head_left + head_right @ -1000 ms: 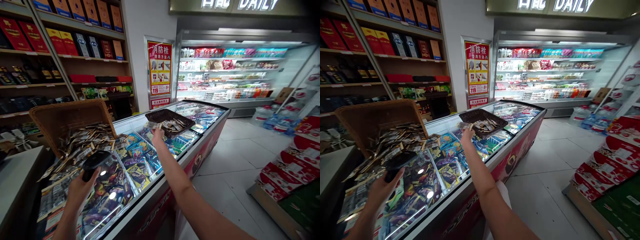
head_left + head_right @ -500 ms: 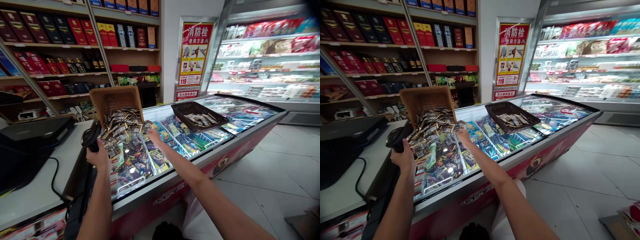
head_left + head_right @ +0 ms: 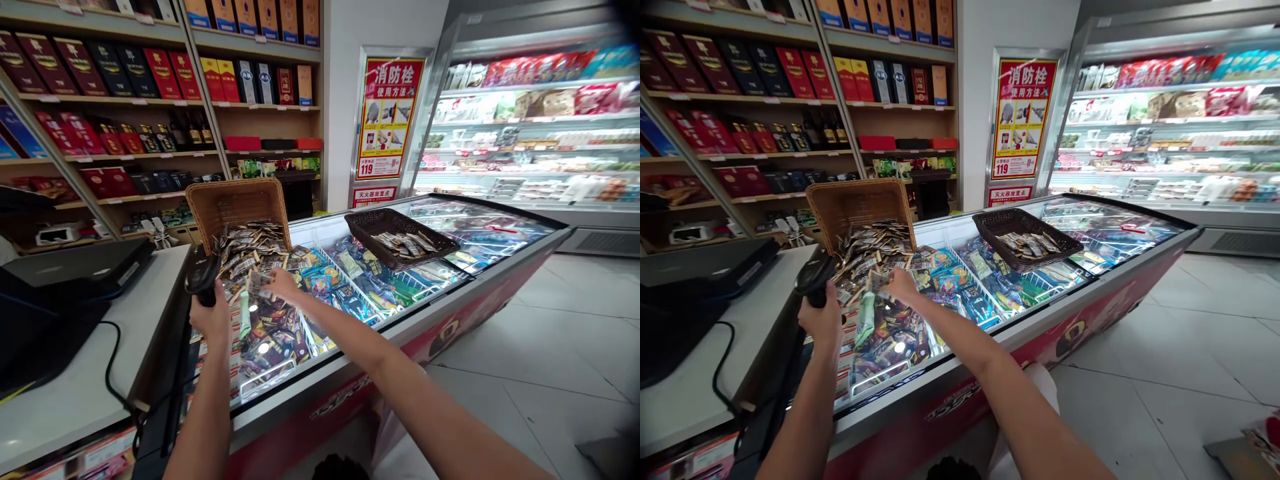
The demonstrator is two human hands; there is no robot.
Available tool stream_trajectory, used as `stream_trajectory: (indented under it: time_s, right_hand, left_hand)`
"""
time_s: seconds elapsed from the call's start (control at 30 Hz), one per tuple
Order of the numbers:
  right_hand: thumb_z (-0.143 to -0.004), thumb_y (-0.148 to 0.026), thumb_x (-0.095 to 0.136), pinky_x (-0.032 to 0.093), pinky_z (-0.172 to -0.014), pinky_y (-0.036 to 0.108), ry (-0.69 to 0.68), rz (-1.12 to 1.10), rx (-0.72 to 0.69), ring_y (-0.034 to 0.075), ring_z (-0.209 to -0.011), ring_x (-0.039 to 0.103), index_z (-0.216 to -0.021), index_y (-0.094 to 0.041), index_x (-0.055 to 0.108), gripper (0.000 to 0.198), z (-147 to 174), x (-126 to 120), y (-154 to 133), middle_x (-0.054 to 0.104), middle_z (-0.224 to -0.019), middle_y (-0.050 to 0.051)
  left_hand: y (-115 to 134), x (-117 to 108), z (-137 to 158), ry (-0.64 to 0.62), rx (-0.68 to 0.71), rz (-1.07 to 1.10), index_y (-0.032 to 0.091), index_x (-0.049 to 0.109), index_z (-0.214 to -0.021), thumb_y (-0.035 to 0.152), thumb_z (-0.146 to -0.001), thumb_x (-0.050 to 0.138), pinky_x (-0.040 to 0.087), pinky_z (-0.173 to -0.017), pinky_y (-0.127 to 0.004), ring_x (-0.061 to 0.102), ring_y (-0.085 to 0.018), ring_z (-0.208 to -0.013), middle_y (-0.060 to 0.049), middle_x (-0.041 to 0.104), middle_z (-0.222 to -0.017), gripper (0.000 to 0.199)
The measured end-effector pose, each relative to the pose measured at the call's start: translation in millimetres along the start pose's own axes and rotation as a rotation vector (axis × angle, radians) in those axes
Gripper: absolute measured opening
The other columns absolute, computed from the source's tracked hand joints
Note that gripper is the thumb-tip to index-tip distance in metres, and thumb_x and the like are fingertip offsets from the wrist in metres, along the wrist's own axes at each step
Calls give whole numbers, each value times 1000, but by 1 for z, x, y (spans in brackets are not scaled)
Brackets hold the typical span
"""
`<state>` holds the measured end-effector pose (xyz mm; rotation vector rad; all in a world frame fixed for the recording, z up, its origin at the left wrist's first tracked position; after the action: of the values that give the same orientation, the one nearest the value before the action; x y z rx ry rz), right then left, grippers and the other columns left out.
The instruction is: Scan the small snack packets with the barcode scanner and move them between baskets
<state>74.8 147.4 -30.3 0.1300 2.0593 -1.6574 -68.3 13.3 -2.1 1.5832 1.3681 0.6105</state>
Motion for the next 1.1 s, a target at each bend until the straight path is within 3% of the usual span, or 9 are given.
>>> stream_trajectory:
  time_s: [0.13, 0.23, 0.37, 0.5, 0.9, 1.1]
  right_hand:
    - [-65, -37, 91, 49, -61, 25, 209, -294, 127, 14, -67, 60, -88, -20, 65, 39, -11, -86, 37, 64, -75, -4]
    - [-74, -38, 84, 40, -50, 23, 336, -478, 186, 11, -54, 48, -80, -21, 61, 29, -8, -122, 67, 50, -60, -7]
    - [-78, -41, 83, 28, -42, 22, 425, -661, 193, 9, -46, 38, -78, -23, 56, 33, -3, -126, 89, 40, -54, -10]
    - [-75, -46, 85, 29, -41, 21, 380, -771, 148, 8, -46, 40, -82, -23, 57, 37, -2, -117, 81, 41, -54, -10]
    - [-74, -48, 86, 30, -41, 21, 321, -804, 129, 8, -45, 39, -83, -22, 61, 38, 8, -128, 67, 40, -53, -10]
    - [-76, -45, 82, 32, -41, 21, 375, -836, 173, 9, -45, 43, -85, -21, 62, 33, 3, -123, 68, 45, -54, -9]
  left_hand:
    - [3, 8, 6, -183, 72, -47, 20, 70, -92, 66, -83, 65, 56, -72, -37, 72, -30, -80, -7, 73, -77, 48]
    - [7, 14, 15, -403, 124, -57, 21, 69, -87, 69, -80, 65, 51, -62, -32, 68, -26, -69, -3, 67, -66, 48]
    - [15, 20, 28, -740, 231, -108, 22, 67, -81, 71, -78, 64, 43, -55, -29, 60, -22, -60, 0, 61, -57, 49]
    - [19, 25, 40, -977, 283, -165, 23, 62, -73, 74, -77, 63, 38, -53, -28, 56, -20, -56, 1, 58, -55, 50]
    - [14, 30, 38, -986, 303, -232, 24, 61, -75, 73, -78, 60, 41, -57, -30, 57, -21, -57, 0, 61, -54, 49]
    - [17, 29, 39, -941, 271, -213, 25, 61, -70, 74, -74, 63, 40, -52, -30, 58, -21, -53, 0, 60, -52, 50]
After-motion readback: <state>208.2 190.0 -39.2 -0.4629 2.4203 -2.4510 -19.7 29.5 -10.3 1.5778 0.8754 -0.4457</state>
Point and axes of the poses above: each hand's wrist, its own z-axis away from the middle knuckle, its own x-axis out of the palm, y = z × x, the point moved 2 cm from there along -z, towards the middle knuckle
